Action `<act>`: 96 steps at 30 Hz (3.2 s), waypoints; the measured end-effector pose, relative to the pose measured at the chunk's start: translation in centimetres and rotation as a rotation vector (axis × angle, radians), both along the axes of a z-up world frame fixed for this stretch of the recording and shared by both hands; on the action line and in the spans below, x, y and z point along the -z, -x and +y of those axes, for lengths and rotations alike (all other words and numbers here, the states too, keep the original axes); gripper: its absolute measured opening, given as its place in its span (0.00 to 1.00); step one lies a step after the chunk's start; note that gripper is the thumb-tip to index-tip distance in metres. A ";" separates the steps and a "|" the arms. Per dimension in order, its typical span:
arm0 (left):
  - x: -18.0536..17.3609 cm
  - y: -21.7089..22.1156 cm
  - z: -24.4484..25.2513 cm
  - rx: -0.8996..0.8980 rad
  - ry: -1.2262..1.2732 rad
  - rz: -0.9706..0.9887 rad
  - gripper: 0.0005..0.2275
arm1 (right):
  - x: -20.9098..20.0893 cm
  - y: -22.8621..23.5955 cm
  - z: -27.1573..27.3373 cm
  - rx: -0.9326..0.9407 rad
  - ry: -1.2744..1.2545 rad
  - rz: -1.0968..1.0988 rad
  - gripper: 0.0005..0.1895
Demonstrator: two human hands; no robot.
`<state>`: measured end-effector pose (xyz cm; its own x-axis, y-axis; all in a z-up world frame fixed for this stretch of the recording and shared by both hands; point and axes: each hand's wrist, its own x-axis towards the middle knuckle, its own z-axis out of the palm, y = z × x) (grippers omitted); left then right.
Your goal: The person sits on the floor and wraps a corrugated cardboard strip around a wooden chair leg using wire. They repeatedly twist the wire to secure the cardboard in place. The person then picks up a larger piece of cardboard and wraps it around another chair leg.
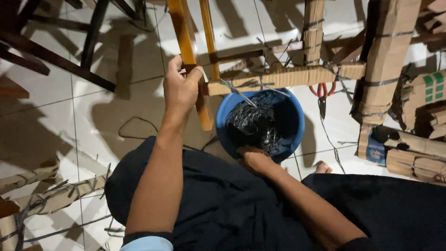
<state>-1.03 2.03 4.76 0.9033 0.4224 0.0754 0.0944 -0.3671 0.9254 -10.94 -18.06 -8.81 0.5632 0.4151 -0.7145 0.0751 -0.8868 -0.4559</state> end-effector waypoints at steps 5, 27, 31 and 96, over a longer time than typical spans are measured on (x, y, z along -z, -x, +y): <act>-1.0 0.1 -1.2 -0.009 -0.045 0.162 0.33 | 10.0 1.7 -3.4 -0.236 -0.096 -0.219 0.26; 2.7 0.7 0.1 0.004 -0.043 0.103 0.27 | 14.7 -8.7 -4.3 0.758 -0.489 -0.302 0.16; 3.4 0.4 0.5 0.038 -0.101 0.123 0.29 | 19.7 -11.7 -3.0 0.811 -0.662 -0.344 0.17; 9.9 -3.8 1.8 -0.433 0.294 0.073 0.11 | -17.9 -8.6 -19.6 1.033 -0.259 -0.670 0.41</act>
